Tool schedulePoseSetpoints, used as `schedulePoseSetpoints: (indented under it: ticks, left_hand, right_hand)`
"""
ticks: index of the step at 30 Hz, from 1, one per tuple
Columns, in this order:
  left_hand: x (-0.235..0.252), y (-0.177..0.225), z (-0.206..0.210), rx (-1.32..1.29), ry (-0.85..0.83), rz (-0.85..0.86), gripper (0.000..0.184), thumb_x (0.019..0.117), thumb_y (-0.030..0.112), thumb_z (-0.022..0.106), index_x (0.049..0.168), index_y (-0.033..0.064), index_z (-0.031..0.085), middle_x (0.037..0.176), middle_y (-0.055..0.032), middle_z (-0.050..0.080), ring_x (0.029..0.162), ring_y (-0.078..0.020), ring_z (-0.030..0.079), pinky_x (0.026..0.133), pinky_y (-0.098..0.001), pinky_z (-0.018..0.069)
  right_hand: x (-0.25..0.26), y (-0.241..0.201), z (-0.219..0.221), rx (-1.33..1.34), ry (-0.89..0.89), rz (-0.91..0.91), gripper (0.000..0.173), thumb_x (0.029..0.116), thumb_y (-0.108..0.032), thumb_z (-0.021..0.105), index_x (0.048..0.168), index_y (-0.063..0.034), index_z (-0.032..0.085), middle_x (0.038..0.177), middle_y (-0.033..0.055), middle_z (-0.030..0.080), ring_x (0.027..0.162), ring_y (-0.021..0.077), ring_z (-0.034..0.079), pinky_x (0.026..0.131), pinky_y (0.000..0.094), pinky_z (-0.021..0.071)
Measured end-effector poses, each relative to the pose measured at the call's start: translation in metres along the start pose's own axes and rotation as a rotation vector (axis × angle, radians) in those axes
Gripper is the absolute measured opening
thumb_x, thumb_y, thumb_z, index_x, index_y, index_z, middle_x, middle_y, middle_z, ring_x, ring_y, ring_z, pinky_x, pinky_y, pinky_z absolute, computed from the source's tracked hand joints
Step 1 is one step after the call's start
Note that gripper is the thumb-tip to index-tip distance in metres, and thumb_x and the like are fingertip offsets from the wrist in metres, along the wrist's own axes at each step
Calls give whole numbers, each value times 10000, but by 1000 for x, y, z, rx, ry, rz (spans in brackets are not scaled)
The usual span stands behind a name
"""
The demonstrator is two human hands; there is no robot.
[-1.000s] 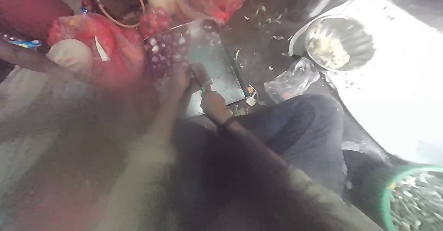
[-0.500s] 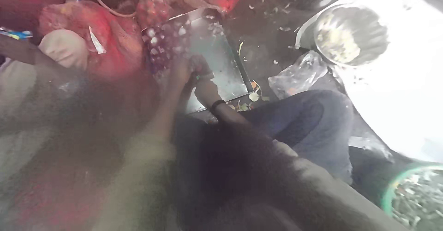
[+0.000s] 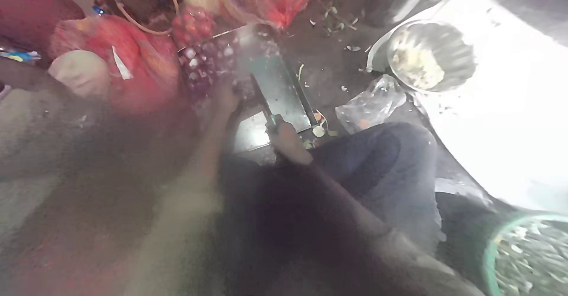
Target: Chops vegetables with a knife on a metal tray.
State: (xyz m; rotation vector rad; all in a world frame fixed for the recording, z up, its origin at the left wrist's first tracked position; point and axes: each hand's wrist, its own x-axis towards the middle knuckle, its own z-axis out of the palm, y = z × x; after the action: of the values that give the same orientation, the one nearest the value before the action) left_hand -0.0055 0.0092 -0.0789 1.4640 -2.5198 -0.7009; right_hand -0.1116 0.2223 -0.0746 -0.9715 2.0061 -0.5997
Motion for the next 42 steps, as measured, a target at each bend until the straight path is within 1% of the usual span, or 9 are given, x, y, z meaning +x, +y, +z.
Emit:
schedulePoseSetpoints:
  ticks: [3,9,14,19,23,26,28,34,42]
  left_hand:
    - [9,-8,4,-34,-60,69,775,945,299,757,1595,112,378,1613,-181,417,1459,-380,443,1186,-594,375]
    - [16,-7,18,-104,-211,219,452,1089,251,529,1512,96,505,1465,-167,587,1364,-307,563,1173,-515,423]
    - [5,5,17,-3,-133,152,420,1054,275,596,1448,131,594,1411,-137,639,1335,-309,592,1154,-551,435]
    - [-19,32,12,248,-32,-57,416,945,414,720,1215,98,731,1117,-204,729,1077,-407,693,953,-644,531]
    - [-29,41,11,268,-28,-128,445,940,406,723,1290,133,702,1157,-202,729,1102,-414,692,952,-662,529]
    - [-29,42,7,181,-65,-96,698,874,354,805,1507,240,534,1291,-168,692,1192,-391,661,998,-654,515]
    - [-29,38,9,163,-78,-37,768,800,333,875,1492,288,543,1310,-128,690,1194,-362,664,994,-647,528]
    - [-27,37,12,231,-35,64,414,992,262,667,1404,236,651,1207,-159,725,1137,-369,687,1006,-612,523]
    - [-28,47,8,218,-3,-1,325,993,276,659,1298,183,723,1157,-156,745,1101,-367,701,982,-608,528]
  right_hand:
    - [-2,10,0,69,-19,40,359,1084,-357,512,1313,-82,544,894,154,688,782,314,706,729,528,586]
    - [-2,16,-5,108,-24,32,381,1090,-352,502,1331,-60,546,946,192,681,865,358,701,782,567,569]
    - [12,31,-6,145,-16,71,394,1086,-341,517,1321,-29,565,1016,217,687,919,368,699,832,567,561]
    - [8,26,-5,106,-120,74,409,1089,-347,485,1382,-70,549,1061,197,692,960,352,697,844,558,556]
    - [13,16,11,30,-103,86,422,1078,-353,488,1390,-72,527,1121,207,693,1038,374,700,886,583,553]
    - [16,13,13,45,-81,69,422,1069,-342,507,1387,-65,524,1127,211,686,1037,382,696,888,584,554]
    - [18,14,15,43,-61,49,438,1066,-345,508,1409,-72,522,1154,216,679,1043,388,692,891,591,554]
    - [17,6,12,-46,-54,65,419,1072,-339,509,1392,-69,519,1111,211,690,1012,393,703,853,588,562]
    - [5,0,0,-110,-49,53,370,1086,-357,465,1337,-90,515,969,183,700,909,380,719,766,572,576]
